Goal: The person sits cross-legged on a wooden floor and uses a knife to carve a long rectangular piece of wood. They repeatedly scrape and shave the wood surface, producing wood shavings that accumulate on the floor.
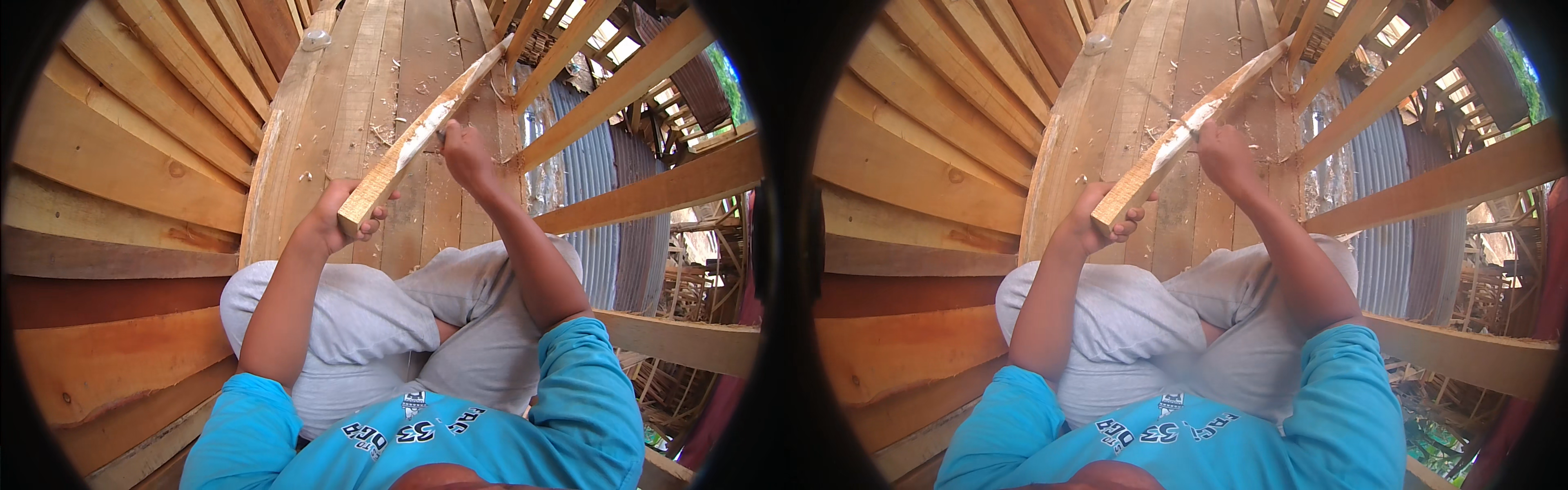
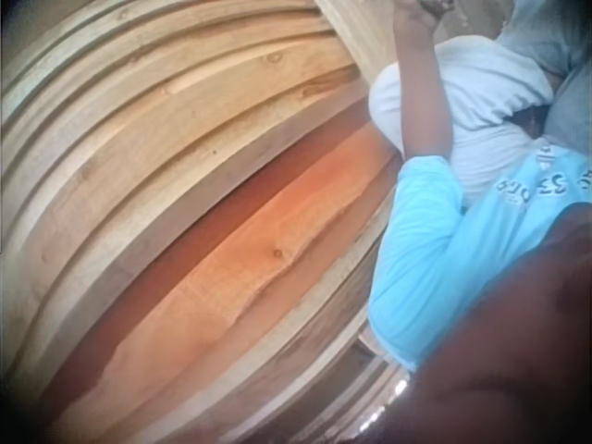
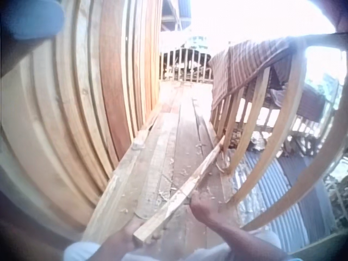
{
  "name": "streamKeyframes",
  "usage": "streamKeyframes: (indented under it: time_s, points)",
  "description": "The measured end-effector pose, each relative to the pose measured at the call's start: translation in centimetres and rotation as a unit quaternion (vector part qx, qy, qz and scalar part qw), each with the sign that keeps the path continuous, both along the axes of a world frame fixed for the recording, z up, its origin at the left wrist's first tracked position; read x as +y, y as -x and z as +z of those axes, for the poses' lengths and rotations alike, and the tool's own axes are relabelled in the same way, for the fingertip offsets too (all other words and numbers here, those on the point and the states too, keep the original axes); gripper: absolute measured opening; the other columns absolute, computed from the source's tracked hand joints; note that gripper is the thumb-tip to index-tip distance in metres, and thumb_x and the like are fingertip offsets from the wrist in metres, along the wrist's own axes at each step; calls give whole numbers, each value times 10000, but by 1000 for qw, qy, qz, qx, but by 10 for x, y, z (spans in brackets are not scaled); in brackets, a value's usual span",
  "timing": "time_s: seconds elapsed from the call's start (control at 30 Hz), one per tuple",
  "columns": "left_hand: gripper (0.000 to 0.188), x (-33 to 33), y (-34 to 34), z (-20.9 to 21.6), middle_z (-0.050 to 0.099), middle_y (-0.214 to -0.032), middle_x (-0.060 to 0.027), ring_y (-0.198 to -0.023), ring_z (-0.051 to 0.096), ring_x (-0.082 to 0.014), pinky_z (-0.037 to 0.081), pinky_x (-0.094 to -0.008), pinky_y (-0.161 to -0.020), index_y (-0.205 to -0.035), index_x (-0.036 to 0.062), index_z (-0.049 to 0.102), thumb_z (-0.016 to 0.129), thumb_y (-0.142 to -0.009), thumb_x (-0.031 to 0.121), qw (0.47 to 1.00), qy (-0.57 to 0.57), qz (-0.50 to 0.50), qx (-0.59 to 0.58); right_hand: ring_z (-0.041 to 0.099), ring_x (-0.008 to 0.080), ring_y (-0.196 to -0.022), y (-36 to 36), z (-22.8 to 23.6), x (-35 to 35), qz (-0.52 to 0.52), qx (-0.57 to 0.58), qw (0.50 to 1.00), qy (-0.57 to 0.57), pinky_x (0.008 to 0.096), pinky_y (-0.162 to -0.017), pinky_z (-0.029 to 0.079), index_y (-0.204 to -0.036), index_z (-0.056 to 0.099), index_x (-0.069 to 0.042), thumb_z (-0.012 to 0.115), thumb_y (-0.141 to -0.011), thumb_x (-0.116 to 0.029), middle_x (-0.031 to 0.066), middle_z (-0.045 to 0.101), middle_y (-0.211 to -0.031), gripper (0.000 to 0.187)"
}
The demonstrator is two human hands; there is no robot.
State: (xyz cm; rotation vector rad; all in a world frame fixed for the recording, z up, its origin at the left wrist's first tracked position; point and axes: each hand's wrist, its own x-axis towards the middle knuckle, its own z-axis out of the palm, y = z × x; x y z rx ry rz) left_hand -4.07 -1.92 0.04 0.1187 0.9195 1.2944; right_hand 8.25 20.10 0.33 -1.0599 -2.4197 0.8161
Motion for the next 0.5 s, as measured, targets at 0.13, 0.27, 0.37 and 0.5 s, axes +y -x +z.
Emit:
streamKeyframes:
  time_s: [0.13,0.27,0.37,0.5]
  points:
    - [465,0,-5,3,554,-695,-25,-461,508,-86,383,-219,-376,-1175,-12,583,333,-994,336,999,7,-4,35,649,430,-683,-22,-26,67,-136,8,990,33,510,-716,503,-824,644,96,351,-999,-341,274,660,-766,556]
    - [461,-1,0,0,558,-695,-22,-461,509,-84,385,-217,-377,-1159,-4,595,338,-993,341,999,6,-10,52,664,364,-645,-46,-73,89,-99,-179,958,203,465,-639,541,-954,645,105,447,-943,-223,236,671,-811,383]
    - [456,-1,2,1,561,-692,-16,-462,513,-85,389,-218,-378,-1149,1,601,342,-991,341,997,9,-13,70,630,335,-522,-42,-93,76,-72,-229,934,266,442,-438,497,-855,584,99,476,-893,-147,208,570,-653,272]
    - [450,11,-4,2,566,-686,-13,-462,515,-84,392,-216,-382,-1132,2,606,337,-986,331,994,20,-30,100,703,308,-813,-49,-104,86,24,-293,951,99,401,-664,564,-1030,626,115,505,-919,-164,233,666,-896,324]
